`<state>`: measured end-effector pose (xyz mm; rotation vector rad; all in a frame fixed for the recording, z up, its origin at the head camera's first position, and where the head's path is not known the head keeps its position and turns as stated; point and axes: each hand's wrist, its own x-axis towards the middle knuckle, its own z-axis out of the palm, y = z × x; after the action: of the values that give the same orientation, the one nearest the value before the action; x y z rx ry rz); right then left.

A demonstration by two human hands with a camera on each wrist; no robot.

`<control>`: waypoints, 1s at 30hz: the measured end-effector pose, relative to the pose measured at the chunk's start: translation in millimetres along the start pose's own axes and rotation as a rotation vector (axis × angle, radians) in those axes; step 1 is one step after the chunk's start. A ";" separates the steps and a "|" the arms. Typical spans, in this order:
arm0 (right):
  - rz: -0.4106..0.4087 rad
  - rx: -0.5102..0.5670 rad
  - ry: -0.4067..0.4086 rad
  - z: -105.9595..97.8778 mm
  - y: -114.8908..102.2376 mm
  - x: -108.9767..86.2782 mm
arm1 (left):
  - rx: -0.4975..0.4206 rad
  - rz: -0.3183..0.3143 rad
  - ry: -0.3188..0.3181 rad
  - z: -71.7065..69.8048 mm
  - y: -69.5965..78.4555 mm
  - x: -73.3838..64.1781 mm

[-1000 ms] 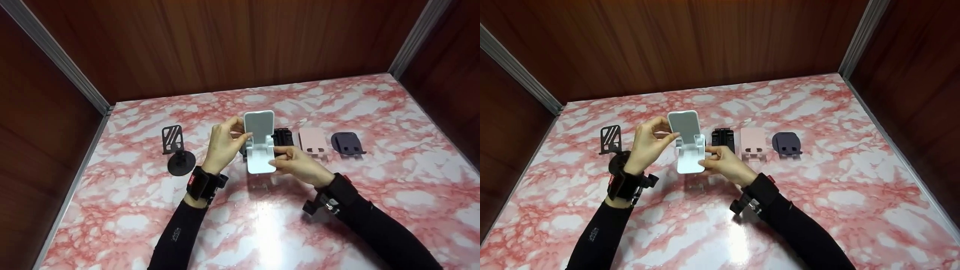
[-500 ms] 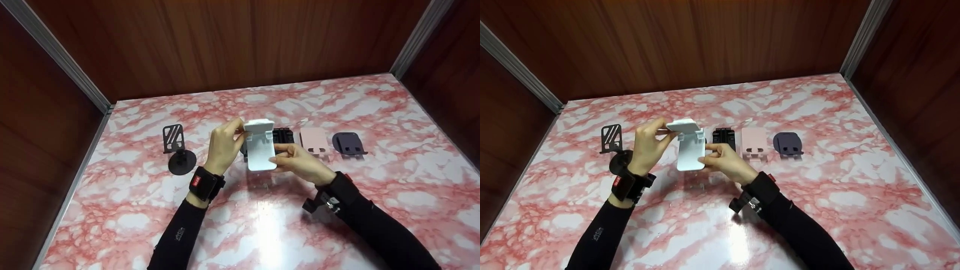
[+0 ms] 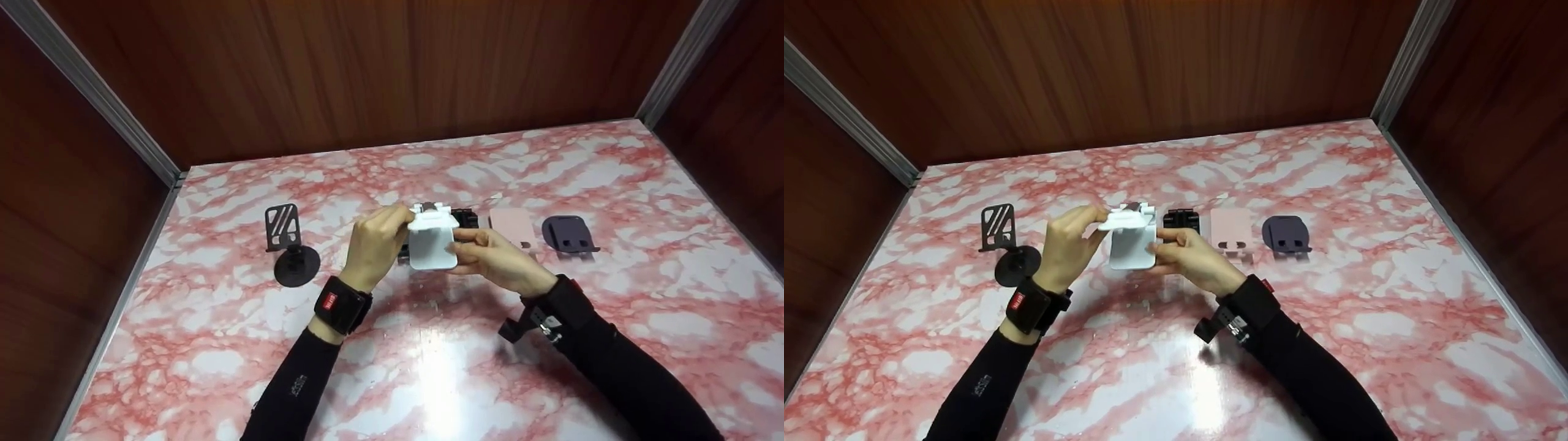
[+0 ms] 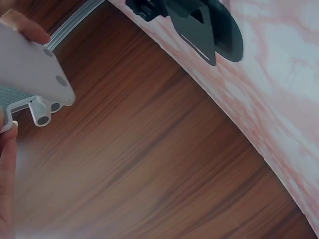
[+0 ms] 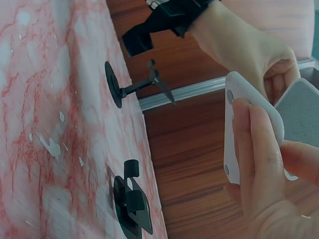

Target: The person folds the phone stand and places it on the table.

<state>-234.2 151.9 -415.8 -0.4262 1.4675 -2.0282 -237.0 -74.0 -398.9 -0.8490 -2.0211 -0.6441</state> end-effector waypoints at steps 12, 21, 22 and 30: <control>0.021 0.062 -0.097 -4.2 -4.0 -6.3 | 0.063 0.166 0.007 4.7 -0.8 -8.3; 0.042 0.159 -0.089 -6.9 -1.1 -5.2 | -0.328 -0.150 -0.156 -7.8 -9.0 -12.1; 0.042 0.157 -0.087 -7.7 -0.7 -5.1 | -0.388 -0.189 -0.172 -9.6 -10.4 -12.5; 0.043 0.134 -0.086 -6.4 -3.5 -3.8 | -0.587 -0.537 -0.355 -13.4 -4.4 -25.7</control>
<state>-235.9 159.8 -414.4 -0.4176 1.2710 -2.0336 -222.8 -94.5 -414.0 -0.7774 -2.4471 -1.5329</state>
